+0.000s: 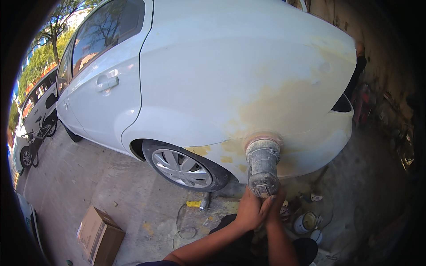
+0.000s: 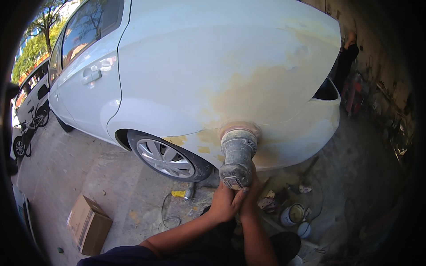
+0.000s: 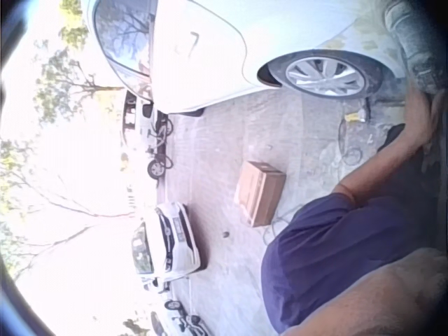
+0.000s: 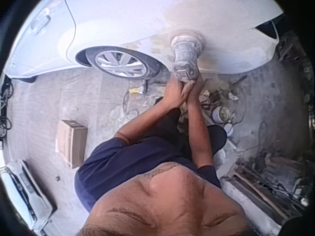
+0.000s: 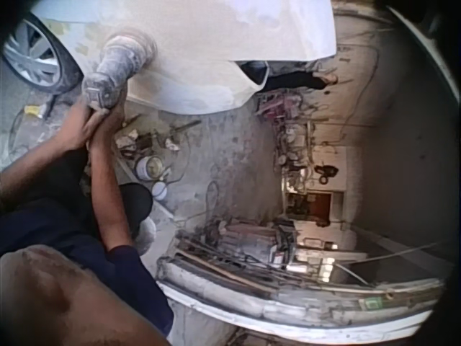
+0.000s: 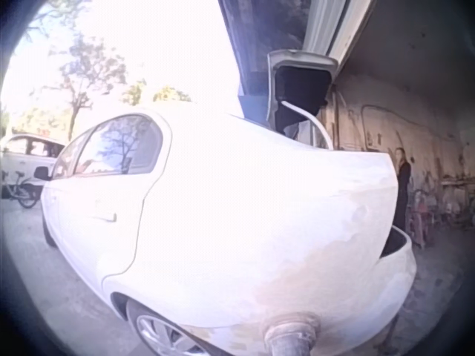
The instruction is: The person uses an orbital sander to sand the surface of a white car bumper. They hold a sanding disc in the left hand while operating the sander with the right hand, moving it across the bumper to smooth the surface.
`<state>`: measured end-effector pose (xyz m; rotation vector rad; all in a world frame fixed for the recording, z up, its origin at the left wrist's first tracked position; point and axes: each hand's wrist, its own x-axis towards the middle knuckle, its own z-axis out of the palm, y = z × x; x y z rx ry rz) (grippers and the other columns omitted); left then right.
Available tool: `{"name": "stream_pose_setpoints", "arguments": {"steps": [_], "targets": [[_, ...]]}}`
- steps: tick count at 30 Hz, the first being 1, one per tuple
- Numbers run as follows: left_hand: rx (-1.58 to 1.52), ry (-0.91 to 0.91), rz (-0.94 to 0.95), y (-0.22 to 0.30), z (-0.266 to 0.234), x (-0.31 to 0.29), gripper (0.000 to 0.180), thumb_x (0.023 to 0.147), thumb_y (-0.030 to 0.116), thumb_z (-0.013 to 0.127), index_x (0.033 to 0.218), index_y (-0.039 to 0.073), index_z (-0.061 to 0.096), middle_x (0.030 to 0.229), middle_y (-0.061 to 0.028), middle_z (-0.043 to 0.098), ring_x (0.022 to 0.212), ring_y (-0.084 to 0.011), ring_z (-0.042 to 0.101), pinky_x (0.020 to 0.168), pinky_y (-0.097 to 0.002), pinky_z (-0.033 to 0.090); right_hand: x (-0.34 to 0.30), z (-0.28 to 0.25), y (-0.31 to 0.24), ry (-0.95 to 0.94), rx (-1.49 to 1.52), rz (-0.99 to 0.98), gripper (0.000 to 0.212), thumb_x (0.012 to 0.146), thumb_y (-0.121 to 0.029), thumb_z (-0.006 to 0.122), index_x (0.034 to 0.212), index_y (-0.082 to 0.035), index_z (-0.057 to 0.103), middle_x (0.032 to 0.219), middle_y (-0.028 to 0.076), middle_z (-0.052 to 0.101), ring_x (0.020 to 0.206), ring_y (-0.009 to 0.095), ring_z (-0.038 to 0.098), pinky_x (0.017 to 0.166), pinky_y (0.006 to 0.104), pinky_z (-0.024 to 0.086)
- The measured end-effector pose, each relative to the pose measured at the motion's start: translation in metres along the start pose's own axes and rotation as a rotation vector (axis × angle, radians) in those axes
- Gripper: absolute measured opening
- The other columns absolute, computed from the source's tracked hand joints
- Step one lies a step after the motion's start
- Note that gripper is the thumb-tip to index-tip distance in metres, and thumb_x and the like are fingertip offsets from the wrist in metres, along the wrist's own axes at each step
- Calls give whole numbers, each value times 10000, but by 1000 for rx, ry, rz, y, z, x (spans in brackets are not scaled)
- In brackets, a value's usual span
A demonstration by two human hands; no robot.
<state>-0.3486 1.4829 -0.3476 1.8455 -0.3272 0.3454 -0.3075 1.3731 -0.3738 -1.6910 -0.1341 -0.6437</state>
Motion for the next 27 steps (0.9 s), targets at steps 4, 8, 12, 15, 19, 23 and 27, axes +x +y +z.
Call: {"name": "stream_pose_setpoints", "arguments": {"steps": [4, 8, 12, 15, 19, 23, 27], "targets": [[-43, 5, 30, -4, 0, 0, 619, 1056, 367, 655, 1507, -20, 483, 1472, -337, 528, 1353, -552, 530, 1130, -550, 452, 3, -5, -6, -58, -116, -54, 521, 1035, -341, 621, 1398, 33, 622, 1273, 171, 716, 1181, 265, 685, 1002, 392, 539], [-60, 1, 53, -12, -1, -2, 510, 1083, 325, 610, 1453, -22, 565, 1458, -338, 576, 1367, -551, 532, 1159, -543, 426, 8, -5, -13, -115, -265, -57, 483, 1030, -183, 612, 1468, 18, 593, 1439, 257, 655, 1358, 403, 640, 1122, 447, 504], [-56, -81, 39, -12, 2, -1, 480, 1092, 313, 588, 1434, -25, 588, 1421, -323, 621, 1340, -543, 561, 1155, -531, 431, 2, -12, -11, -75, -334, -91, 452, 1015, -179, 622, 1424, 13, 618, 1399, 262, 669, 1321, 430, 652, 1091, 458, 522], [-134, -58, 93, -15, 8, 4, 462, 1104, 308, 567, 1419, -28, 603, 1381, -313, 654, 1321, -525, 592, 1147, -512, 439, 6, -12, -15, -30, -342, -106, 393, 999, -157, 630, 1360, -7, 667, 1312, 242, 714, 1237, 425, 692, 1029, 470, 550], [-161, -25, 71, -17, 6, 6, 472, 1126, 323, 531, 1419, -39, 605, 1381, -299, 670, 1328, -493, 613, 1145, -487, 442, 17, -7, -27, -72, -461, -127, 325, 981, -101, 619, 1284, -44, 721, 1190, 213, 754, 1126, 407, 727, 952, 484, 572], [-169, -44, 59, -20, 10, 1, 498, 1135, 350, 509, 1426, -44, 601, 1397, -292, 663, 1342, -474, 608, 1155, -480, 434, 11, -11, -17, -29, -578, -230, 333, 974, -72, 617, 1289, -58, 722, 1091, 173, 766, 1023, 379, 751, 863, 449, 596], [-139, -83, 39, -12, 12, 4, 505, 1141, 355, 497, 1436, -42, 596, 1418, -299, 647, 1360, -475, 595, 1161, -476, 428, 13, -13, -28, 41, -476, -191, 349, 969, -82, 635, 1308, -53, 713, 1100, 168, 773, 1016, 382, 752, 858, 444, 599]]}}
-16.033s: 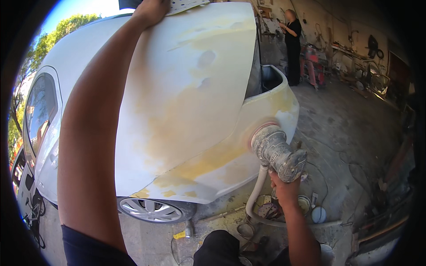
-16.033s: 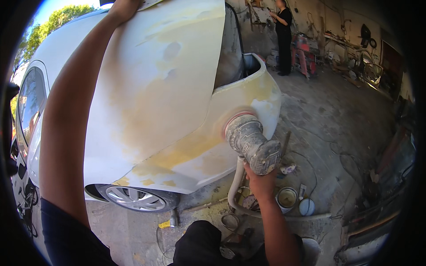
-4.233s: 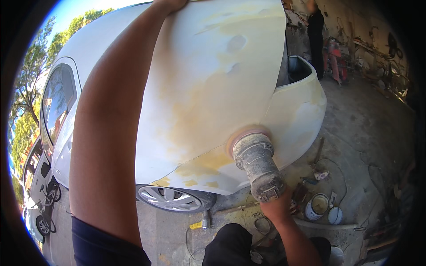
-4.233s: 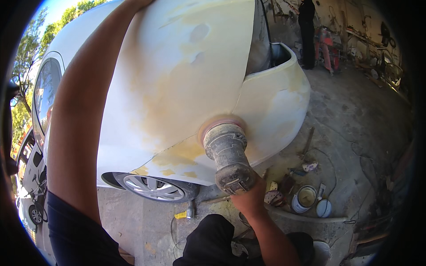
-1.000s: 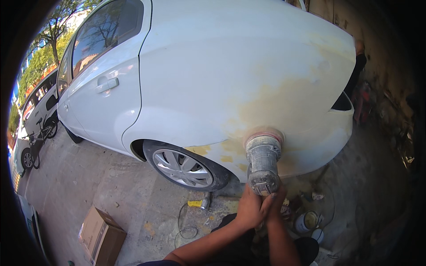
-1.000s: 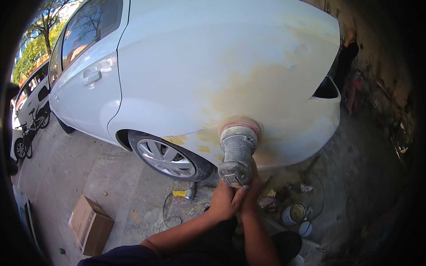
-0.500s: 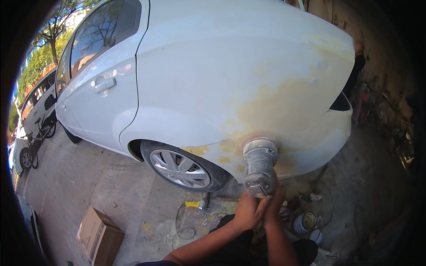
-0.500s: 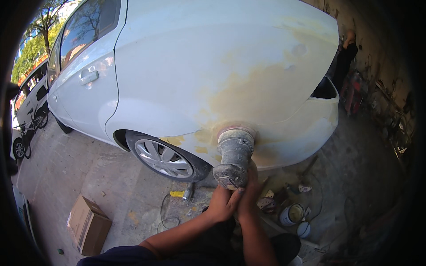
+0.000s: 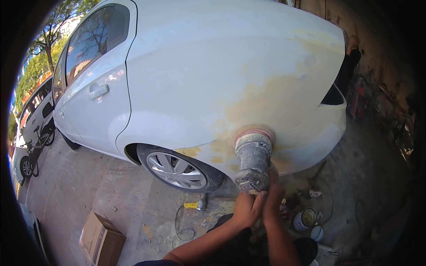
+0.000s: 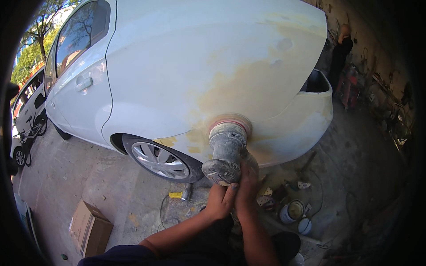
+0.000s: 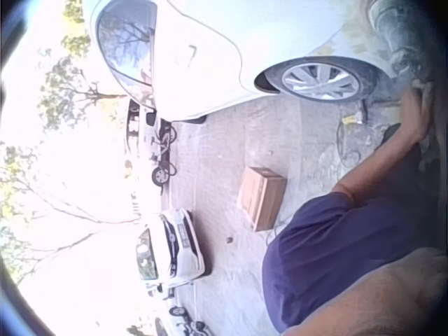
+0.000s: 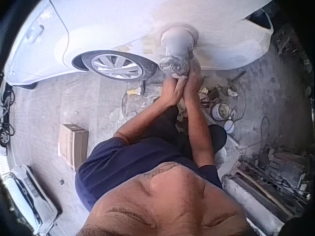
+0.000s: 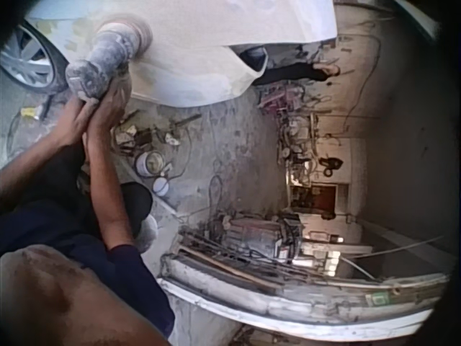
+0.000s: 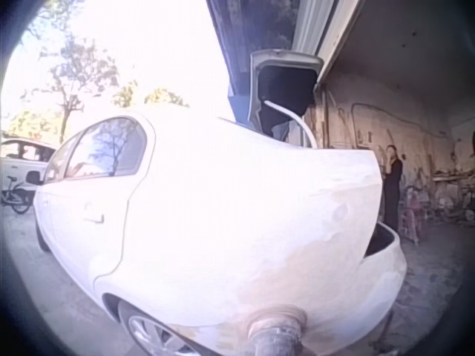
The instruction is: The person uses an orbital sander to sand the surface of a white car bumper. They hold a sanding disc in the left hand while operating the sander with the right hand, moving it across the bumper to smooth the surface.
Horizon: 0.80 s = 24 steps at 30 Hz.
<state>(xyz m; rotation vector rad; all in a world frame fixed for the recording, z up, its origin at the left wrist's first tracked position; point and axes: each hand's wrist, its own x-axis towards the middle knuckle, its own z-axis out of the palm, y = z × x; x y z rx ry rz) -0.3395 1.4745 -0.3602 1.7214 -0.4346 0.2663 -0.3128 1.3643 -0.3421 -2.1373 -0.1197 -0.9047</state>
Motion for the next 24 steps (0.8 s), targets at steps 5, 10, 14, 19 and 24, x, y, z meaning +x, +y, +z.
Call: {"name": "stream_pose_setpoints", "arguments": {"steps": [5, 10, 14, 19, 24], "targets": [[-65, 71, 24, 7, 3, 3, 511, 1124, 378, 524, 1403, -42, 610, 1361, -318, 661, 1309, -516, 604, 1115, -508, 458, 6, -4, 4, -117, -61, 54, 388, 961, -101, 650, 1341, -41, 699, 1147, 206, 758, 1101, 403, 724, 929, 473, 580], [33, 12, -52, -21, 18, -10, 498, 1086, 402, 587, 1315, -35, 654, 1257, -333, 685, 1214, -551, 626, 1040, -564, 496, -17, 4, 41, -51, -48, -36, 398, 994, -97, 602, 1379, -58, 692, 1158, 212, 756, 1031, 408, 753, 923, 490, 586], [133, -26, -3, -25, 28, -7, 521, 1071, 411, 616, 1360, -22, 624, 1310, -326, 660, 1231, -553, 608, 1046, -568, 491, -28, -1, 55, -91, 140, 178, 415, 1029, -191, 614, 1414, -46, 672, 1189, 196, 773, 1072, 345, 769, 913, 413, 585], [235, -63, 65, 7, 39, 17, 691, 1032, 454, 669, 1453, -63, 484, 1346, -311, 582, 1198, -548, 588, 1016, -581, 493, -22, -14, 72, 38, 539, 215, 721, 1029, -614, 628, 1374, 19, 626, 1150, 134, 742, 1039, 193, 707, 890, 374, 569], [416, -95, -5, 22, 55, 16, 702, 1011, 488, 692, 1344, -101, 504, 1227, -318, 593, 1097, -532, 608, 952, -585, 507, -34, -27, 76, 99, 600, 428, 1019, 943, -905, 505, 1276, 54, 587, 1149, 92, 639, 1035, 198, 627, 898, 385, 539]]}}
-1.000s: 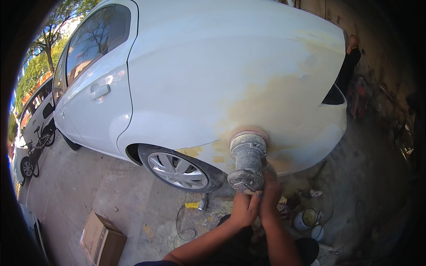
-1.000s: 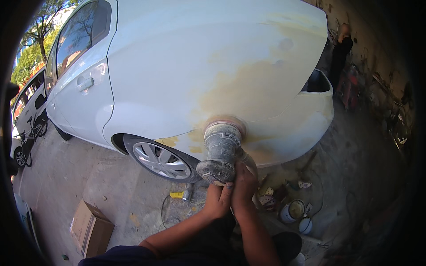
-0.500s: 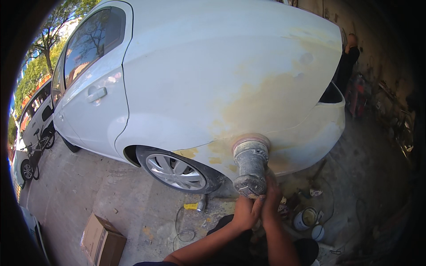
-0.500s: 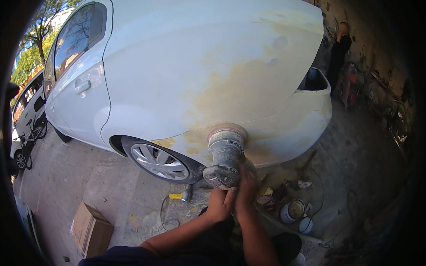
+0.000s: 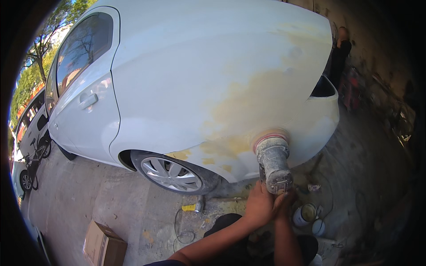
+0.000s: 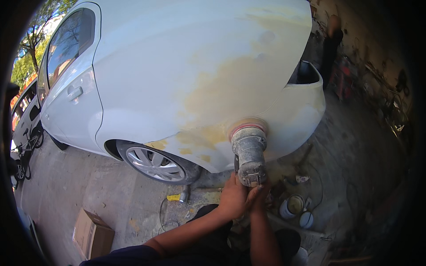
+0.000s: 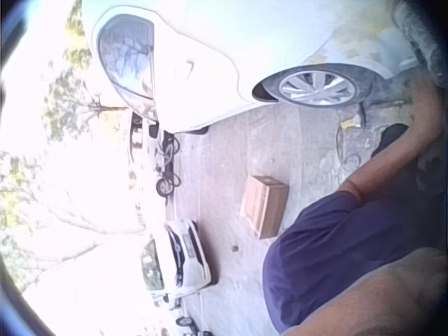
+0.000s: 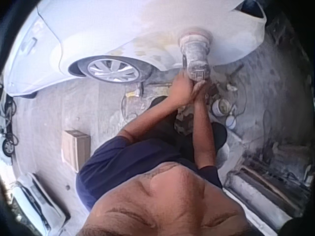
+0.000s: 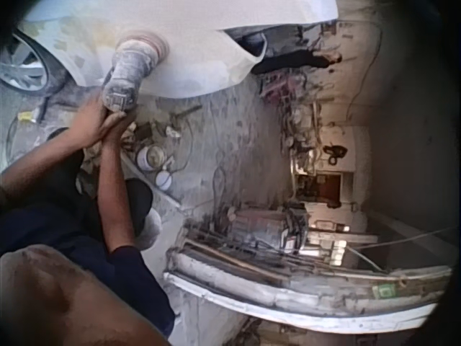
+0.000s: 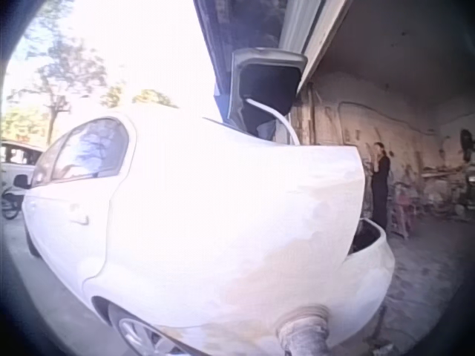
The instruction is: The person uses an orbital sander to sand the surface of a white car bumper. They hold a sanding disc in the left hand while operating the sander with the right hand, moving it across the bumper to smooth the surface.
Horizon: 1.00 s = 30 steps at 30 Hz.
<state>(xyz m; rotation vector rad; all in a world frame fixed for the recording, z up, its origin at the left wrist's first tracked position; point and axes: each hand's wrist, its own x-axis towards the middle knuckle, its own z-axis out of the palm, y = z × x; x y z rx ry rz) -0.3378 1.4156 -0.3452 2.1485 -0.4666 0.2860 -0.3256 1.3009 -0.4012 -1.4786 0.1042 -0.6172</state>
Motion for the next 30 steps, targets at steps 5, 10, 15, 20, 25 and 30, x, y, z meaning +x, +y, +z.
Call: {"name": "stream_pose_setpoints", "arguments": {"steps": [5, 10, 15, 20, 25, 30], "targets": [[92, 7, 49, -12, 29, -9, 719, 1000, 500, 702, 1327, -108, 503, 1199, -309, 594, 1086, -513, 615, 945, -578, 510, -3, -26, 81, 223, 66, 9, 696, 1104, -630, 443, 1345, 13, 556, 1233, 65, 597, 1111, 162, 574, 980, 350, 496], [58, -68, 56, 9, 31, 1, 710, 997, 475, 713, 1357, -98, 499, 1231, -309, 590, 1121, -525, 604, 971, -571, 504, 14, -55, 139, 293, 355, 79, 525, 1141, -471, 446, 1321, 1, 589, 1230, 65, 632, 1110, 154, 601, 972, 346, 505], [-29, -32, 59, -4, 7, 5, 674, 1034, 446, 673, 1457, -44, 486, 1346, -320, 554, 1210, -551, 565, 1034, -580, 480, 9, -16, 12, -45, -92, -81, 447, 1090, -404, 573, 1168, 18, 695, 1093, 80, 732, 997, 189, 693, 903, 374, 551], [-59, -19, 89, -19, 12, -8, 651, 1041, 426, 667, 1472, -30, 496, 1385, -325, 535, 1235, -552, 552, 1050, -579, 469, 2, -8, 11, -59, -134, -91, 338, 1025, -314, 665, 1111, 4, 741, 1039, 86, 782, 946, 190, 733, 833, 384, 574], [-22, -34, 84, -11, -7, 0, 658, 1030, 417, 678, 1463, -43, 493, 1332, -300, 545, 1199, -531, 565, 1026, -578, 474, 10, 5, 9, -51, -168, -179, 240, 984, -214, 688, 1101, -16, 755, 994, 73, 788, 934, 174, 733, 829, 376, 576], [-20, 10, 92, -11, -3, -5, 651, 1045, 417, 660, 1473, -42, 487, 1356, -304, 538, 1208, -540, 554, 1033, -584, 466, 8, 4, 16, -23, -32, 28, 227, 979, -204, 694, 1084, -14, 759, 985, 89, 788, 942, 163, 728, 829, 368, 573]]}}
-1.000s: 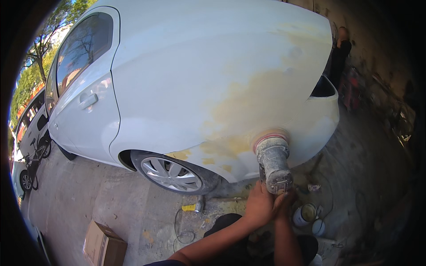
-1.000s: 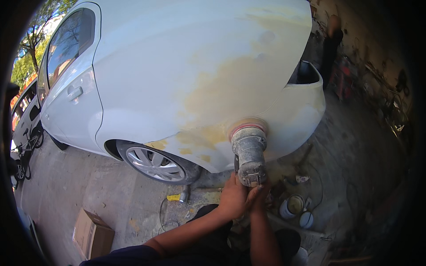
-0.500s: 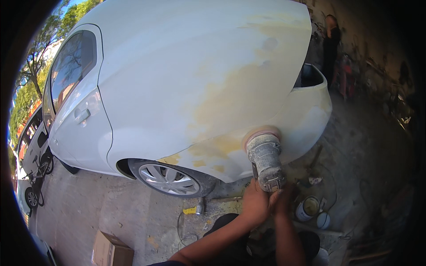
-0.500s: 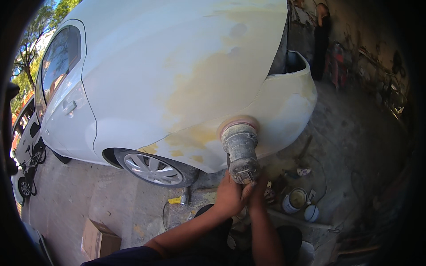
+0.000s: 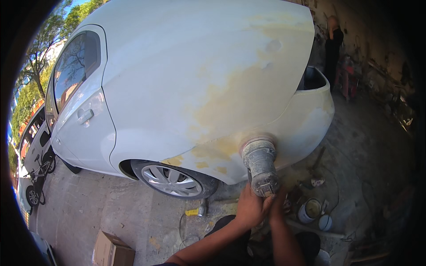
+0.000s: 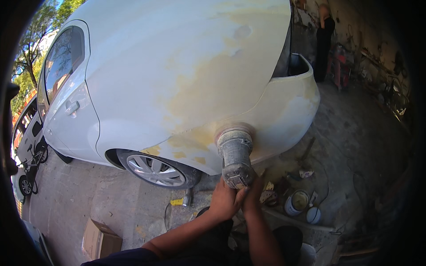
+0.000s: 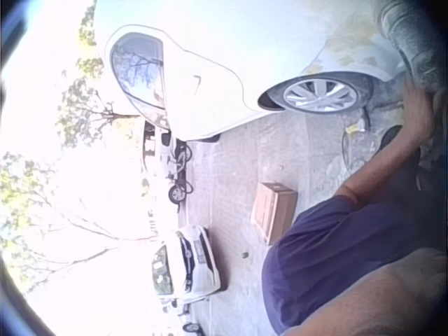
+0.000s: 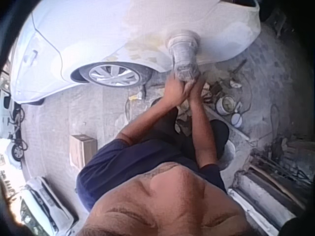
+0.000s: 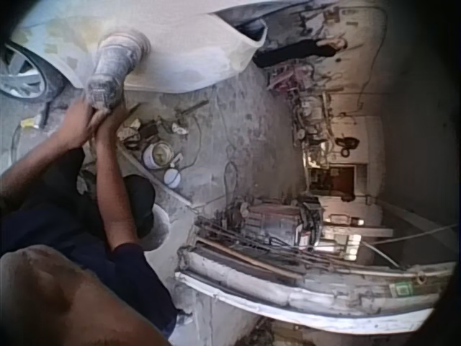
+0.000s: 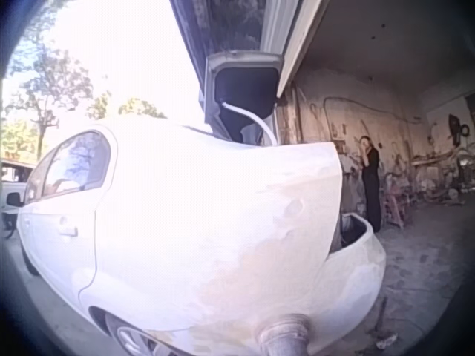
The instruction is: The person uses an orbital sander to sand the surface of a white car bumper. They hold a sanding disc in the left hand while operating the sander with the right hand, moving it across the bumper to smooth the surface.
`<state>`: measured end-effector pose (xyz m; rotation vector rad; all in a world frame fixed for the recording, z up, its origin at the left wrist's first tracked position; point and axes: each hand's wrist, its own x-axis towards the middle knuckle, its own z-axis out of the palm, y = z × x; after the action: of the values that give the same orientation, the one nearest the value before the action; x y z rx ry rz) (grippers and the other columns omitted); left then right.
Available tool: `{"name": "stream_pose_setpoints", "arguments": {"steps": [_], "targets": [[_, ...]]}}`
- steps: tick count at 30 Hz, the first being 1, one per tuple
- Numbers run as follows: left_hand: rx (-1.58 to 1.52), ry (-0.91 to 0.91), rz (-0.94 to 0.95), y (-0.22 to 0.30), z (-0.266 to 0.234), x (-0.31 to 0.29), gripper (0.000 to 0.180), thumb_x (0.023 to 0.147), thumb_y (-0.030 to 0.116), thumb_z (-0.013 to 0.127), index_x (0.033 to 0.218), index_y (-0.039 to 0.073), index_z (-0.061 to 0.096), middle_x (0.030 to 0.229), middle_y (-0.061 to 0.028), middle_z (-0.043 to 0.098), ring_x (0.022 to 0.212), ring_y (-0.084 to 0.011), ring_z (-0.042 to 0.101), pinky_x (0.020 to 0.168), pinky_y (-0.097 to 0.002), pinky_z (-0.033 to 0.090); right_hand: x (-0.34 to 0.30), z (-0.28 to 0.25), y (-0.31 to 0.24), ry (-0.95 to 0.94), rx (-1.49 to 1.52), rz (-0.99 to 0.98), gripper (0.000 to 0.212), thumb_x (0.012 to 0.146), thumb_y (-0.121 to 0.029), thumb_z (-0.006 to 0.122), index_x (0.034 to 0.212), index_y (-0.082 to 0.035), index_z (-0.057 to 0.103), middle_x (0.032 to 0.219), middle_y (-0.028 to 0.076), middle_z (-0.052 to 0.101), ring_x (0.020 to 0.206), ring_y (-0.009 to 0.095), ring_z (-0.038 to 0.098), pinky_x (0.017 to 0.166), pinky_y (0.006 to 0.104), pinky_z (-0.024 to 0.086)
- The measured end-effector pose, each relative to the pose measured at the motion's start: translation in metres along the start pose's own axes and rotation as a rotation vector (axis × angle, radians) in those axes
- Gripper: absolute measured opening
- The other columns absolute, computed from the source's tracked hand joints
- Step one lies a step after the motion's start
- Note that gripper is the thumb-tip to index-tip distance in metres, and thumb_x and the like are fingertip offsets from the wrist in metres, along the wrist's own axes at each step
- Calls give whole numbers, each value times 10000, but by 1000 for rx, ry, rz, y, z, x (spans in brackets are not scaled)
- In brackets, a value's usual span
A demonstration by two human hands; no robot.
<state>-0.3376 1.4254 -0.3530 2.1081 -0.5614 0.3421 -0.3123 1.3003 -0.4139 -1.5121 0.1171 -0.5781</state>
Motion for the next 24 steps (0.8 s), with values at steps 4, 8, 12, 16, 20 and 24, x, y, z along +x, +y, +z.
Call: {"name": "stream_pose_setpoints", "arguments": {"steps": [4, 8, 12, 16, 20, 24], "targets": [[-67, 22, 40, -5, 0, 1, 636, 1050, 409, 652, 1476, -36, 494, 1379, -312, 531, 1224, -543, 544, 1048, -579, 459, -3, 2, -10, -19, -58, -30, 262, 967, -232, 711, 1092, -7, 758, 986, 111, 796, 943, 174, 738, 830, 368, 573], [4, -40, 48, -2, -3, 6, 651, 1049, 411, 654, 1487, -40, 485, 1397, -317, 528, 1251, -543, 539, 1073, -568, 454, 5, 1, -16, -6, -70, -49, 311, 940, -274, 743, 1101, -9, 758, 998, 140, 799, 957, 200, 756, 843, 374, 575], [5, -24, 48, -3, -4, 4, 643, 1046, 404, 657, 1484, -35, 489, 1379, -317, 538, 1242, -542, 543, 1063, -568, 458, 3, 3, -31, -22, -164, -36, 311, 942, -268, 738, 1131, -21, 754, 1015, 145, 795, 975, 213, 762, 851, 381, 578], [-93, 19, 35, -6, -5, -1, 635, 1044, 406, 656, 1483, -25, 494, 1360, -312, 547, 1229, -539, 550, 1051, -572, 462, -5, 10, -42, -8, -150, -68, 309, 965, -253, 704, 1167, -24, 746, 1019, 147, 793, 978, 211, 762, 840, 385, 581], [3, -52, 25, -6, -7, 5, 622, 1047, 412, 656, 1464, -26, 511, 1365, -316, 558, 1230, -540, 561, 1053, -576, 466, -1, 11, -48, -17, -53, -107, 309, 980, -254, 683, 1172, -20, 746, 1007, 144, 793, 958, 213, 758, 827, 384, 579], [-1, -71, -50, 2, -5, 4, 593, 1055, 418, 651, 1446, -13, 538, 1433, -328, 553, 1276, -553, 559, 1091, -580, 461, -3, 7, -33, 28, 4, -87, 298, 980, -263, 683, 1123, -10, 746, 965, 123, 789, 917, 195, 743, 811, 381, 576]]}}
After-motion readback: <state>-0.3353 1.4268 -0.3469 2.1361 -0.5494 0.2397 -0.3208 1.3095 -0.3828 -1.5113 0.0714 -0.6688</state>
